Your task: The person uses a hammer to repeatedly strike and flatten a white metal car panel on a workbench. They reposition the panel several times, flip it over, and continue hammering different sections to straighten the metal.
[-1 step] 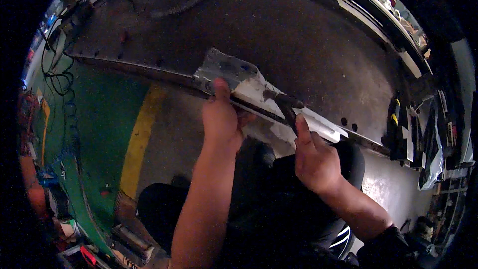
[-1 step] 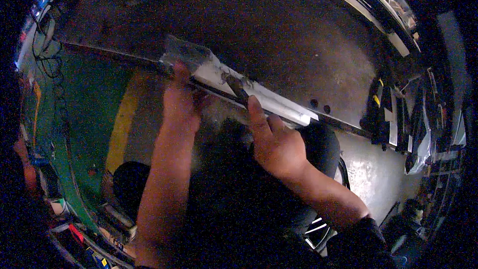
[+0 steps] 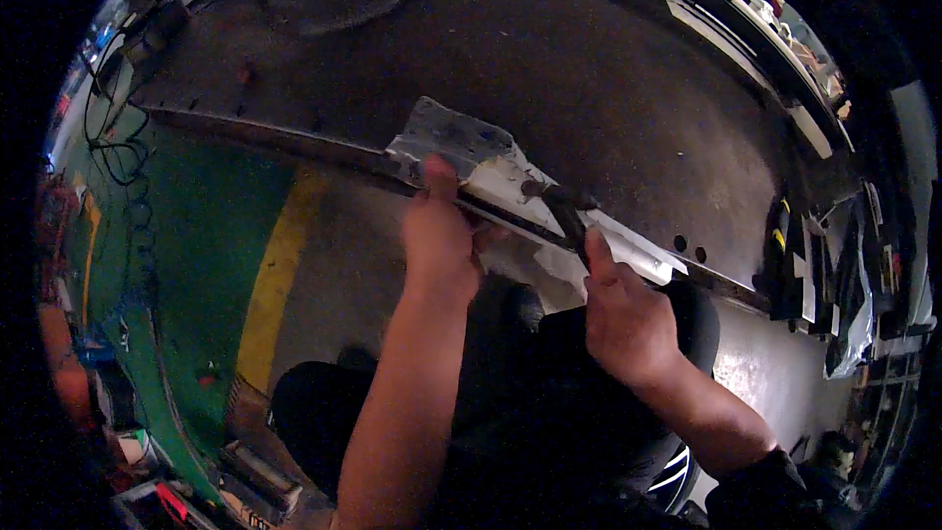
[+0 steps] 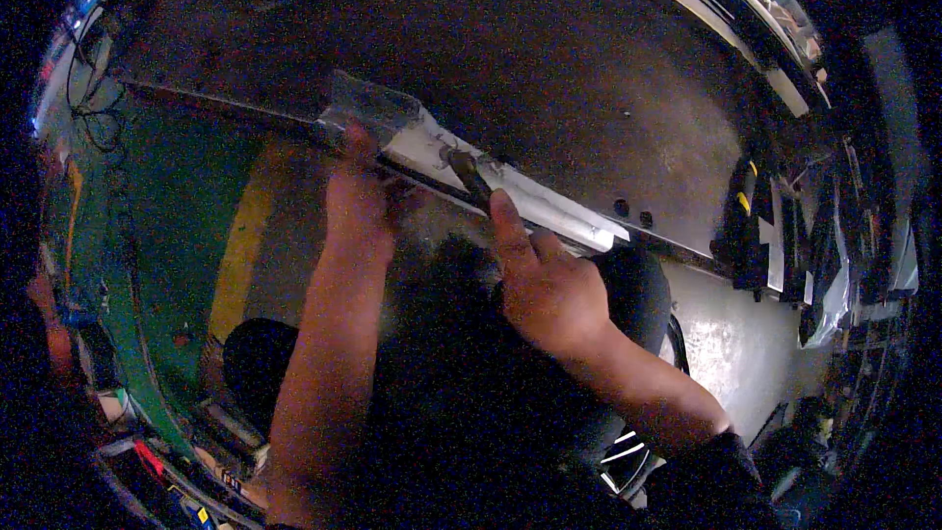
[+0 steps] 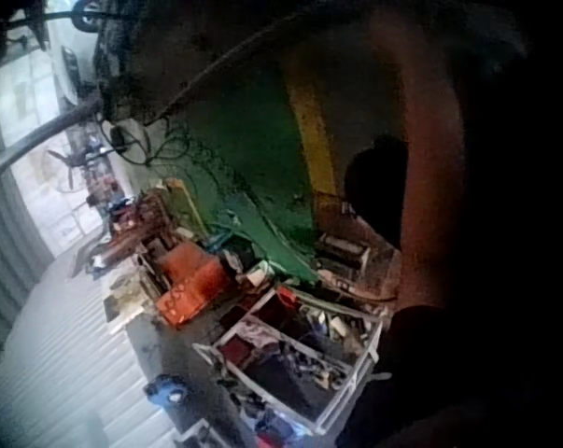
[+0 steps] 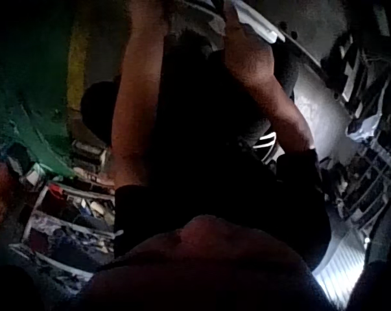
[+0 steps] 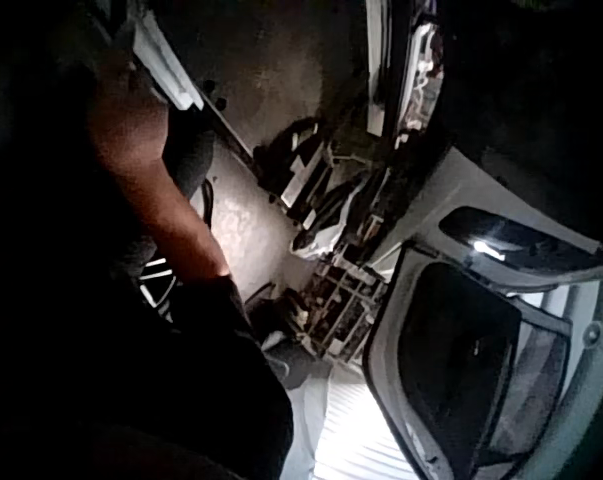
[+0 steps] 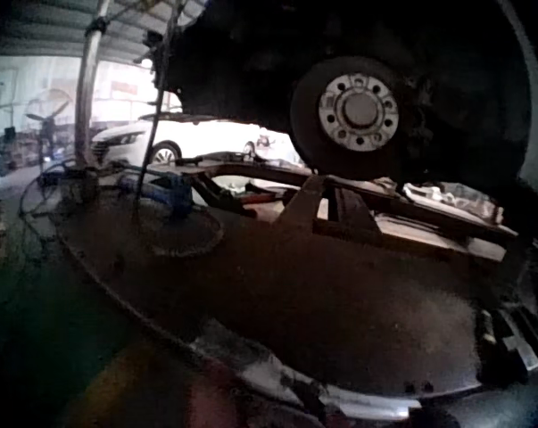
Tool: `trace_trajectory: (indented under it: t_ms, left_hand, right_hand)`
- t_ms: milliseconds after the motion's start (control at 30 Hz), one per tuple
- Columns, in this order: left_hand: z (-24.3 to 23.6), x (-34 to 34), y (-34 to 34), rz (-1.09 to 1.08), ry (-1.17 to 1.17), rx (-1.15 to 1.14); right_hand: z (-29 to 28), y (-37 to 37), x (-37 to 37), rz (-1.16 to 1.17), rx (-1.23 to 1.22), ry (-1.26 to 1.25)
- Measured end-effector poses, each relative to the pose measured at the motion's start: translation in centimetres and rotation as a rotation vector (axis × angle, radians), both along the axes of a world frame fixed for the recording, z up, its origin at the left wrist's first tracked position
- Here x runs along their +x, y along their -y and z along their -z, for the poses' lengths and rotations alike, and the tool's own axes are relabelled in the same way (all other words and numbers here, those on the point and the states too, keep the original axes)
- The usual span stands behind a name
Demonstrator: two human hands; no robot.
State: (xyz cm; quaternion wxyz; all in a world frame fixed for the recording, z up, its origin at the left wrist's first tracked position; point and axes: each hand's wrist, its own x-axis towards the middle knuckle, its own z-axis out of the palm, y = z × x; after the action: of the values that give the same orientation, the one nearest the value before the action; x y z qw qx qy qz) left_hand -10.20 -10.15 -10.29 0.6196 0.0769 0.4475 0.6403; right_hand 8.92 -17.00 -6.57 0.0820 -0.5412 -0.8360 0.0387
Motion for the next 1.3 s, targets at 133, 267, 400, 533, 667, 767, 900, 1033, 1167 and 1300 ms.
trace_trajectory:
  t_ms: [133,267,400,533,667,767,900,1033,1167,1300]
  left_hand:
    - [0.8,-0.1,-0.5,0.042,-0.001,0.055]
    - [1.1,-0.3,-0.4,0.046,-0.004,0.048]
    - [1.4,-0.8,-0.3,0.07,-0.031,0.014]
    - [1.1,-0.3,-0.6,0.053,0.0,0.045]
    - [0.5,-0.6,-0.6,0.059,-0.056,-0.029]
    - [0.5,-0.7,-0.4,0.044,-0.066,-0.024]
    - [1.1,-0.5,-0.5,0.058,-0.035,0.05]
    - [1.5,-0.8,-0.6,0.067,-0.044,0.006]
    - [0.9,-0.7,-0.4,0.08,-0.04,0.011]
    - [1.2,-0.2,-0.6,0.061,-0.056,0.021]
  right_hand:
    - [-0.3,0.2,0.8,-0.121,0.234,-0.14]
    - [0.9,-0.3,0.3,-0.014,0.068,-0.013]
    - [-1.2,0.3,-0.1,-0.034,0.044,-0.034]
    - [0.5,0.0,0.7,-0.094,0.197,-0.109]
    - [-1.5,-0.4,-0.6,-0.001,-0.026,-0.022]
    - [-1.1,-0.2,-0.9,-0.09,0.12,-0.162]
    - [-0.1,-1.6,-1.1,-0.104,0.053,-0.148]
    - [-2.7,-1.3,-1.7,-0.088,-0.035,-0.037]
    - [-1.6,-1.1,-1.3,-0.107,0.091,-0.155]
    - [-2.6,-1.7,-1.6,-0.053,-0.098,-0.036]
